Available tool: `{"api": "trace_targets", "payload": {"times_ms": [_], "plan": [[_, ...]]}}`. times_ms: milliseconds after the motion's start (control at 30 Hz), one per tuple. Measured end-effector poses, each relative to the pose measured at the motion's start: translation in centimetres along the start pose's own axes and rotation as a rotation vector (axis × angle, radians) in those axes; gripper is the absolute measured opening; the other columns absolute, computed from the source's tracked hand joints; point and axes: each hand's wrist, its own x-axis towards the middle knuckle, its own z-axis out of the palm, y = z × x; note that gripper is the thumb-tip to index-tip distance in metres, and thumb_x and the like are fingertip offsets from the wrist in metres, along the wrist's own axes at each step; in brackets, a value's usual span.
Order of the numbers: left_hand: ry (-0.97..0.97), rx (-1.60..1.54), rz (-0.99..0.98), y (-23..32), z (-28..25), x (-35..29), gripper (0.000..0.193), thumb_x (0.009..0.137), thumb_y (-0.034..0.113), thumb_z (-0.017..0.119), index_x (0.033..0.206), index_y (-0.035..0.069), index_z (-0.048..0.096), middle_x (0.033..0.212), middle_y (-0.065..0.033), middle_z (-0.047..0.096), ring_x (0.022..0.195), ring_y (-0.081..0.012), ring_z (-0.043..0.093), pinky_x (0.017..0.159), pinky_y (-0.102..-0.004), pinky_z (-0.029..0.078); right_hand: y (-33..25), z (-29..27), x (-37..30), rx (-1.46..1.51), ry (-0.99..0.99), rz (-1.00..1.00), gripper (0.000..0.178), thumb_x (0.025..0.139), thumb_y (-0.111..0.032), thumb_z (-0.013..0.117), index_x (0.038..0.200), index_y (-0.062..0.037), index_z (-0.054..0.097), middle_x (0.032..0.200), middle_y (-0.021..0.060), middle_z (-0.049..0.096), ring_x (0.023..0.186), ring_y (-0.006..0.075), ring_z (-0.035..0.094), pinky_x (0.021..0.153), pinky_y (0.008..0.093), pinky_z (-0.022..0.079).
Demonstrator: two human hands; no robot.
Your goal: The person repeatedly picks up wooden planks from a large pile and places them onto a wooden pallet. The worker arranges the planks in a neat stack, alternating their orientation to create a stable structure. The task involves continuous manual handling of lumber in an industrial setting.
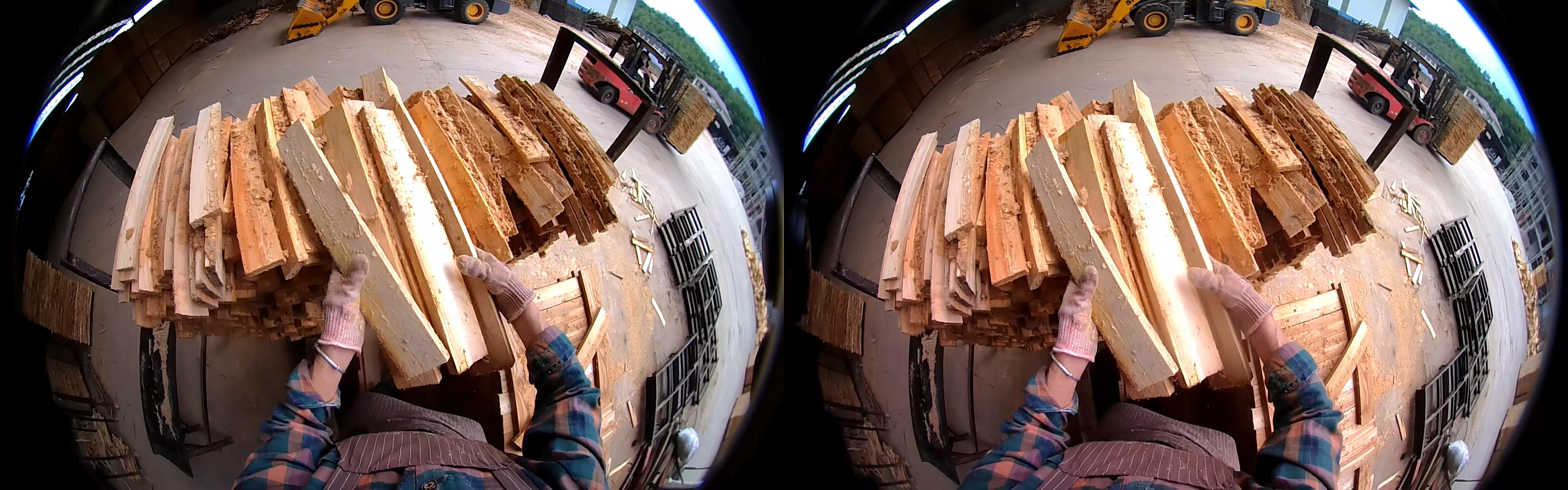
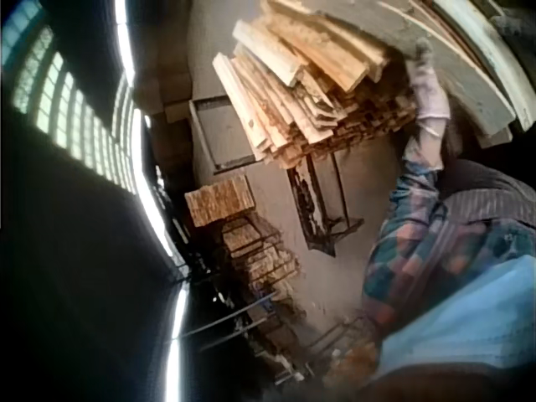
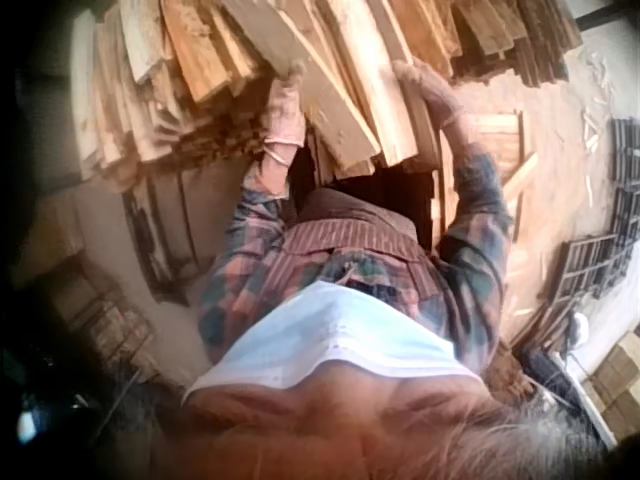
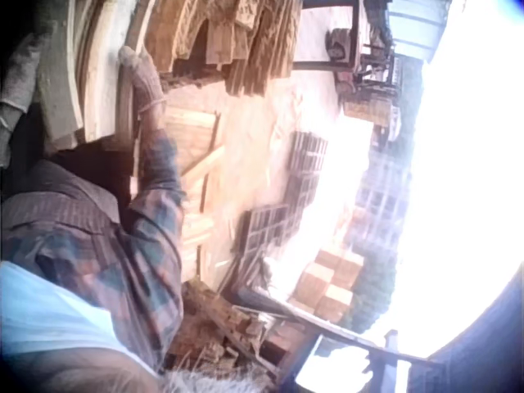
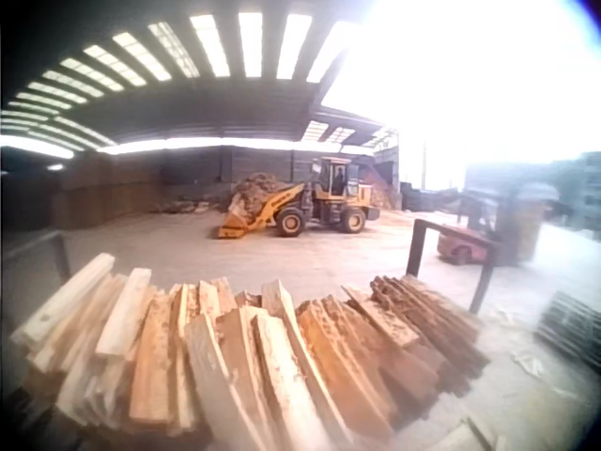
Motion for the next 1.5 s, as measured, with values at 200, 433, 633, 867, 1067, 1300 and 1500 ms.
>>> {"api": "trace_targets", "payload": {"times_ms": [200,433,633,867,1067,1300,1500], "plan": [[-0.368,-1.053,-0.526,0.4,-7.9,2.1,0.069,0.098,0.033,0.037,0.139,-0.012,0.006,0.148,-0.0278,0.006,0.139,-0.0344,0.011,0.115,-0.0419,0.003,-1.2,0.5,2.5,0.026,-0.124,0.134,0.107,0.071,-0.056,0.068,0.133,0.0171,0.021,0.136,0.0441,0.015,0.13,0.0456,0.024,0.105,0.0537,0.026],[0.079,0.721,0.072,-1.4,-6.1,-3.8,0.055,0.098,0.027,0.035,0.14,-0.003,0.016,0.142,-0.021,0.022,0.131,-0.0331,0.028,0.106,-0.0392,0.025,4.7,0.9,-2.3,0.127,0.012,-0.012,0.093,0.079,-0.054,0.061,0.139,0.0069,0.024,0.141,0.0281,0.03,0.132,0.0346,0.031,0.107,0.0402,0.03],[0.11,1.336,0.304,-3.0,-4.7,-5.9,0.049,0.098,0.026,0.036,0.139,0.0,0.026,0.138,-0.019,0.033,0.125,-0.0313,0.04,0.102,-0.0383,0.038,7.7,5.8,1.8,0.577,-0.098,-0.26,0.065,0.087,-0.002,0.057,0.142,-0.0027,0.024,0.084,0.0131,0.066,0.075,0.0142,0.061,0.063,0.0281,0.053],[-0.22,1.814,0.39,-9.3,-5.2,-12.6,0.053,0.096,0.033,0.042,0.136,-0.001,0.031,0.139,-0.0242,0.032,0.125,-0.0315,0.039,0.106,-0.0396,0.033,4.1,3.6,-18.4,0.337,0.307,-0.315,0.094,0.069,-0.011,0.075,0.144,-0.0074,0.018,0.106,0.0166,0.063,0.09,0.0228,0.061,0.082,0.0329,0.05],[-0.997,1.781,0.652,-25.8,-3.3,-16.4,0.043,0.086,0.035,0.056,0.106,-0.002,0.05,0.102,-0.0157,0.055,0.09,-0.027,0.057,0.077,-0.0395,0.047,4.6,1.8,-40.6,-0.201,0.92,-0.253,0.108,0.059,-0.026,0.082,0.144,-0.0062,0.018,0.136,0.0236,0.04,0.125,0.0276,0.042,0.105,0.0335,0.032],[-1.769,1.539,0.599,-44.4,-12.1,-21.3,0.018,0.076,0.021,0.066,0.08,0.005,0.057,0.077,-0.0049,0.058,0.065,-0.0213,0.056,0.059,-0.0291,0.048,10.0,4.6,-61.3,0.13,1.243,-0.102,0.114,0.051,-0.014,0.086,0.144,-0.0097,0.022,0.14,0.0141,0.039,0.127,0.0223,0.038,0.107,0.0314,0.029],[-2.059,1.737,0.686,-51.9,-24.5,-25.8,0.01,0.077,0.019,0.066,0.081,0.013,0.059,0.078,-0.0031,0.06,0.07,-0.0178,0.057,0.057,-0.0273,0.047,19.2,5.8,-67.3,0.186,1.338,0.069,0.109,0.052,-0.014,0.085,0.142,-0.0057,0.023,0.138,0.0153,0.039,0.125,0.0238,0.038,0.106,0.032,0.031]]}}
